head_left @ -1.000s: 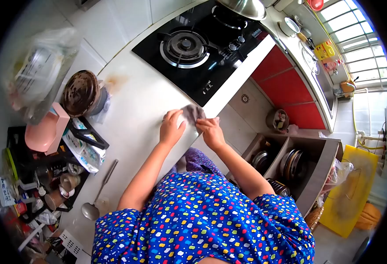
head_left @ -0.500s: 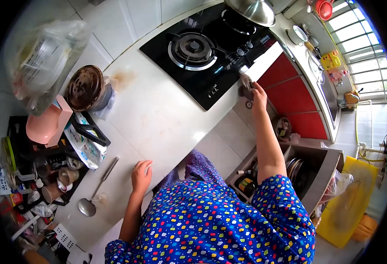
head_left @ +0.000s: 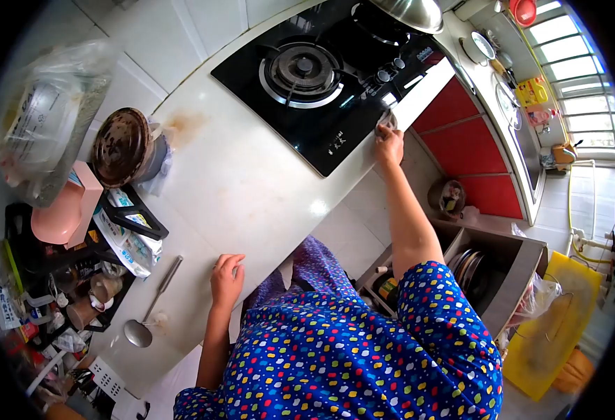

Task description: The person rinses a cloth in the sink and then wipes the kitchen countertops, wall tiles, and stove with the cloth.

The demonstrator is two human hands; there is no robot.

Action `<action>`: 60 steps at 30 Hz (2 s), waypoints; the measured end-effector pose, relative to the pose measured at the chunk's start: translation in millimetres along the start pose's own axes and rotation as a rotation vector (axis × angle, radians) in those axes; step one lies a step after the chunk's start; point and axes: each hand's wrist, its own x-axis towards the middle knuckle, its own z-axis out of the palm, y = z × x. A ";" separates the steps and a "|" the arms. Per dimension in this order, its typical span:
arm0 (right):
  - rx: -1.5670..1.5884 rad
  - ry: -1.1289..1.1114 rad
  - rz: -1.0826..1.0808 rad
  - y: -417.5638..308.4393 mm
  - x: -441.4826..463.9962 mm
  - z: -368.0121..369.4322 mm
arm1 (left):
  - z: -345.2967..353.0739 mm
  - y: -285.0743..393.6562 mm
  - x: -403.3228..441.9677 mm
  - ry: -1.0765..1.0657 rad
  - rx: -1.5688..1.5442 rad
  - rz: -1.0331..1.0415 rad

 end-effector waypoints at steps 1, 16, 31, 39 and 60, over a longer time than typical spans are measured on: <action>0.031 -0.022 0.010 -0.5 -5.3 0.9 | 1.4 -2.1 1.7 -0.006 -0.038 -0.030; 1.067 -0.467 0.064 67.9 -3.9 -85.3 | -17.3 0.6 16.2 -0.234 0.028 0.089; 0.142 -0.280 -0.716 23.9 -162.9 10.7 | -12.2 -6.9 18.8 -0.231 0.091 0.160; 1.339 -1.288 0.264 -75.4 -233.3 -61.4 | -4.0 -8.0 42.2 -0.180 -0.642 -0.214; 0.694 -1.361 -0.124 -90.9 -262.4 16.2 | -59.9 61.8 37.8 0.117 -1.247 -0.043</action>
